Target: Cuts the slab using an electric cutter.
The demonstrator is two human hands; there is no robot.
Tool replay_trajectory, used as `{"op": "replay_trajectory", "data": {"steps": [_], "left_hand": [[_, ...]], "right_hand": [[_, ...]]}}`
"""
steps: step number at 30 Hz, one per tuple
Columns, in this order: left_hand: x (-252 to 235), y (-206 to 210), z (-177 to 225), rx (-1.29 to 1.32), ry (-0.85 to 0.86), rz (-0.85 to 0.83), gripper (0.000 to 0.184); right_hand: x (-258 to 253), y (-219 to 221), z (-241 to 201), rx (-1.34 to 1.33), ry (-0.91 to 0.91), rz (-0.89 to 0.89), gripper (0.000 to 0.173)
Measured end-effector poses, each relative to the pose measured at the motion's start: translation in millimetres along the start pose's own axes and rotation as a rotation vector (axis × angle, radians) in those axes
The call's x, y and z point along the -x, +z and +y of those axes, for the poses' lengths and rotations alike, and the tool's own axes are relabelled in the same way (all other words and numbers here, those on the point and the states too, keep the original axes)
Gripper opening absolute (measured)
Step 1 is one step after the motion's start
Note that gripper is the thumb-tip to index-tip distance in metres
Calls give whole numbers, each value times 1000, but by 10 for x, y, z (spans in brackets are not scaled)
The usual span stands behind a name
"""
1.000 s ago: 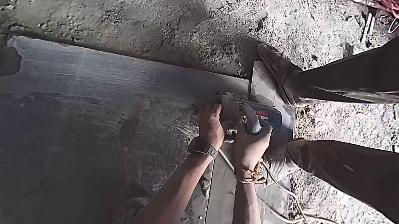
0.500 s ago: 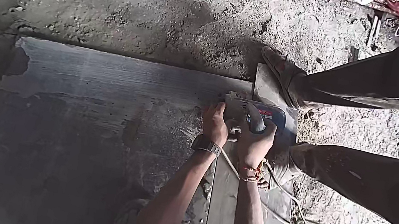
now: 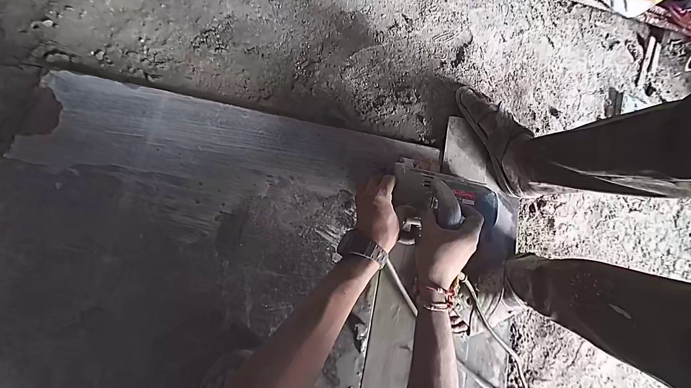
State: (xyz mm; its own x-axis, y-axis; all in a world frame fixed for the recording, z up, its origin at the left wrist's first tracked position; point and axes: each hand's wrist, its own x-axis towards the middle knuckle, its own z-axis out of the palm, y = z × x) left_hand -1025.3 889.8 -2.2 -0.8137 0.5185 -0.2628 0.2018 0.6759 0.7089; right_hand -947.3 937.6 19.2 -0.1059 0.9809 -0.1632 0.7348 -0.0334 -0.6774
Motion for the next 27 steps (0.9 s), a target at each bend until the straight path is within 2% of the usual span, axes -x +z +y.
{"op": "replay_trajectory", "data": {"steps": [4, 9, 12, 15, 22, 27], "left_hand": [[-35, -31, 28, -14, 6, -8, 49], [-72, -115, 118, -70, -8, -77, 50], [-64, -178, 159, -94, 18, -102, 51], [-45, -214, 154, -108, 50, -113, 51], [-115, -306, 251, -258, 3, -256, 51], [-167, -349, 250, -250, 2, -302, 56]], "right_hand": [[-61, -17, -33, -36, 8, -65, 54], [-199, -59, -5, -197, 72, -273, 32], [-219, -67, -31, -259, 122, -318, 36], [-199, -69, -73, -229, 115, -277, 40], [-162, -69, -204, -81, 131, -188, 50], [-147, -35, -230, -45, 102, -147, 49]]}}
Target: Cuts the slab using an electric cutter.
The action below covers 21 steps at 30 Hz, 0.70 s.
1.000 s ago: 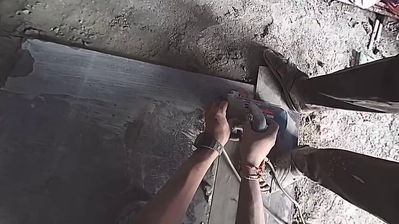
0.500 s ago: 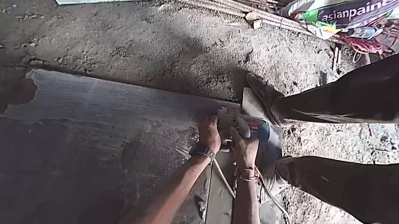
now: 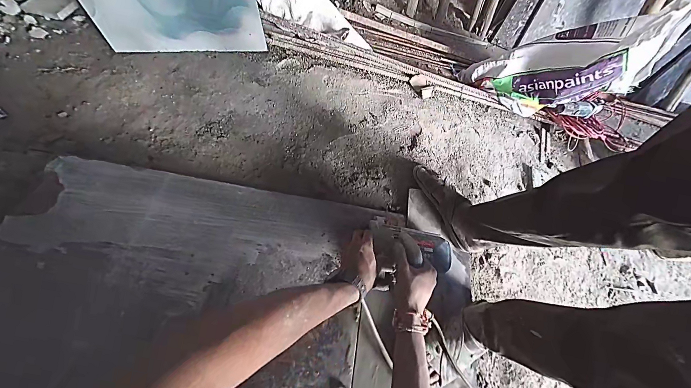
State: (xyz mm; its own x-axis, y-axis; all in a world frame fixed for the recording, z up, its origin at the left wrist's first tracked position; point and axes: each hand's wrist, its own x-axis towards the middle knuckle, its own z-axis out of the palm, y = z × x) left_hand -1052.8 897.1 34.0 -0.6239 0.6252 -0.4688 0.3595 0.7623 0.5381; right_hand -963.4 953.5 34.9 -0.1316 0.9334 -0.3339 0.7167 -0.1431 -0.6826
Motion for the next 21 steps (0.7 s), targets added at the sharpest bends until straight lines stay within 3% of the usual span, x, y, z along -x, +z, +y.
{"op": "replay_trajectory", "data": {"steps": [21], "left_hand": [[-177, -71, -5, 31, 27, 20, 55]], "right_hand": [[-65, 66, -171, 108, -33, 59, 50]]}}
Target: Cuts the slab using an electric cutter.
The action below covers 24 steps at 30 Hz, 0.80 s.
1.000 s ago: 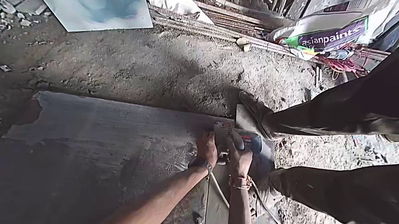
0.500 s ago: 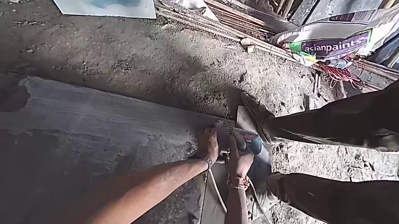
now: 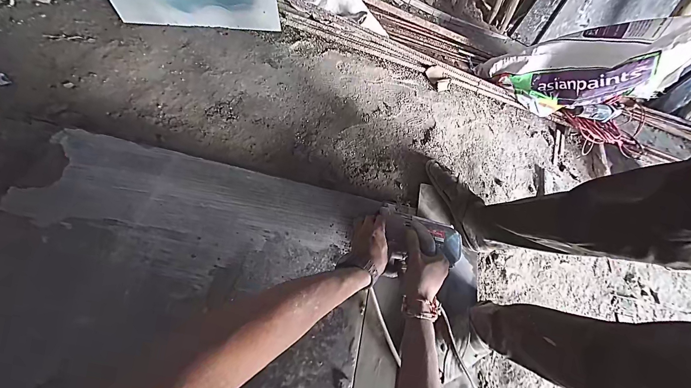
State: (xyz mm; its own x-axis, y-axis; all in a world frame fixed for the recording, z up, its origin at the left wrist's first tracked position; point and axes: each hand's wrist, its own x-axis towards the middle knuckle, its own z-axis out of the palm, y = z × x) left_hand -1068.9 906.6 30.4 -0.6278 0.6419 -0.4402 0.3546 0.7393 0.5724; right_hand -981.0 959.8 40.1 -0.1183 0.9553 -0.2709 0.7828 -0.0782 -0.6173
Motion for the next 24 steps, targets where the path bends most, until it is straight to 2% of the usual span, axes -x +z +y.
{"op": "replay_trajectory", "data": {"steps": [5, 11, 24], "left_hand": [[-32, -1, 17, 9, -14, 4, 64], [-58, -36, 38, 29, -33, -8, 57], [-146, -80, 57, 0, -20, -11, 60]], "right_hand": [[-26, 27, -5, -17, 5, 4, 48], [-46, 28, -33, 14, -11, 3, 49], [-115, 45, -84, 15, -36, 8, 48]]}}
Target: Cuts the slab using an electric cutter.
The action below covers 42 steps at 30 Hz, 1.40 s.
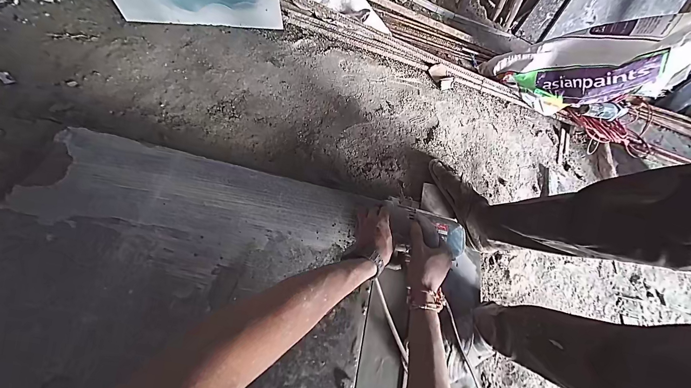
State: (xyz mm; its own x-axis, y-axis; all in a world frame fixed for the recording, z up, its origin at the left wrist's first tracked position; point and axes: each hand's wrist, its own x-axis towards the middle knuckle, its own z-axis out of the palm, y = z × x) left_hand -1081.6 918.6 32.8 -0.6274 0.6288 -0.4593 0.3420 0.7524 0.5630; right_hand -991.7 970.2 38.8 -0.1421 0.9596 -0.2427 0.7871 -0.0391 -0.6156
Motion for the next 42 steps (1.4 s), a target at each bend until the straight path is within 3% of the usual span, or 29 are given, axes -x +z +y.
{"op": "replay_trajectory", "data": {"steps": [13, 24, 42], "left_hand": [[-83, -16, 11, -12, -3, 3, 65], [-147, -5, 15, -17, 12, 34, 60], [-235, -26, 21, 2, 1, 38, 61]], "right_hand": [[-58, 0, -51, -27, -18, -35, 48], [-141, -3, -71, -43, -35, -103, 48], [-260, 13, -89, -40, -43, -170, 22]]}}
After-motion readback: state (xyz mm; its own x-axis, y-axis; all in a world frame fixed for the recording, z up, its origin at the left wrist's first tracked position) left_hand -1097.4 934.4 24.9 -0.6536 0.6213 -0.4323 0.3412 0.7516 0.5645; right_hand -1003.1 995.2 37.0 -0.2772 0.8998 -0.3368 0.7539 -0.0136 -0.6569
